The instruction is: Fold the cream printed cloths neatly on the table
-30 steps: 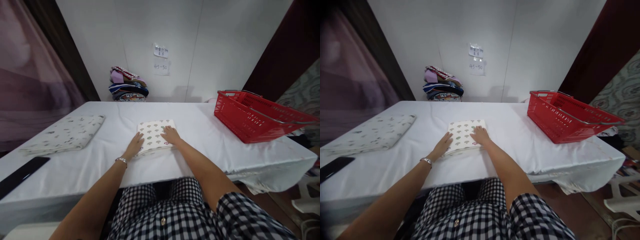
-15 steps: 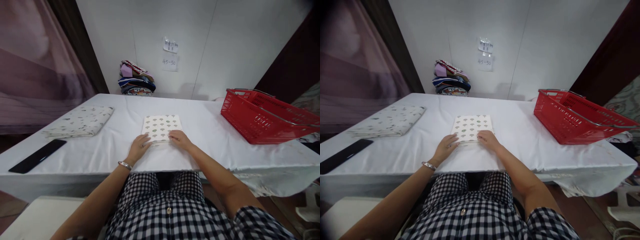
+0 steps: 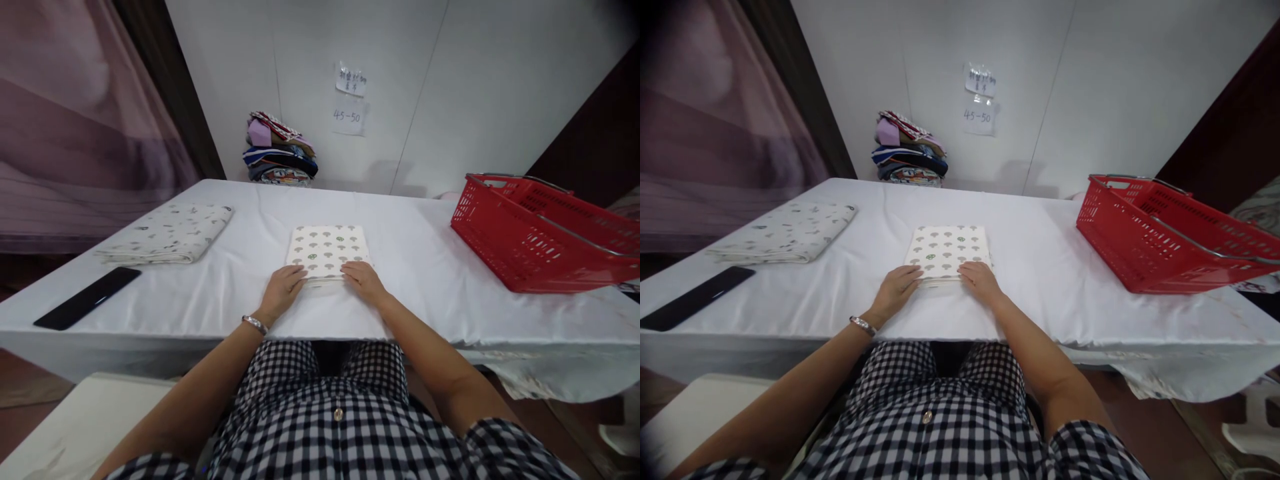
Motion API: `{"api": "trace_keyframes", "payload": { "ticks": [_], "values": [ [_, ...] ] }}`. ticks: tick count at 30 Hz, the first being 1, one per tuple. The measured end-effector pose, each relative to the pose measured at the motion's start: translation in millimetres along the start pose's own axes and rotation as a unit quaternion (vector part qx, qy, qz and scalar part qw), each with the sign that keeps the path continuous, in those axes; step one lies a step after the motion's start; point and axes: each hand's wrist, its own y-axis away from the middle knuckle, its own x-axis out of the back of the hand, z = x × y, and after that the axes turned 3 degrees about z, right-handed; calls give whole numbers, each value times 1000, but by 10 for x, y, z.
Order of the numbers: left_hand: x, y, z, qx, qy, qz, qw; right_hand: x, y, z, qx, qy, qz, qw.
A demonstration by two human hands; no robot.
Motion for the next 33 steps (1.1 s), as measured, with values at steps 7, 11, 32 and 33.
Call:
{"api": "trace_keyframes", "payload": {
  "ticks": [7, 11, 32, 33],
  "values": [
    [1, -35, 36, 9, 6, -16, 1000, -23, 15, -24, 5, 13, 20, 1000],
    [6, -44, 48, 11, 3, -23, 1000, -28, 29, -21, 12, 23, 12, 1000],
    [-3, -80, 78, 43, -9, -47, 998, -10, 22, -63, 3, 44, -28, 999],
    [-2, -81, 81, 46, -8, -48, 998, -2, 21, -62, 5, 44, -33, 998]
  ]
}}
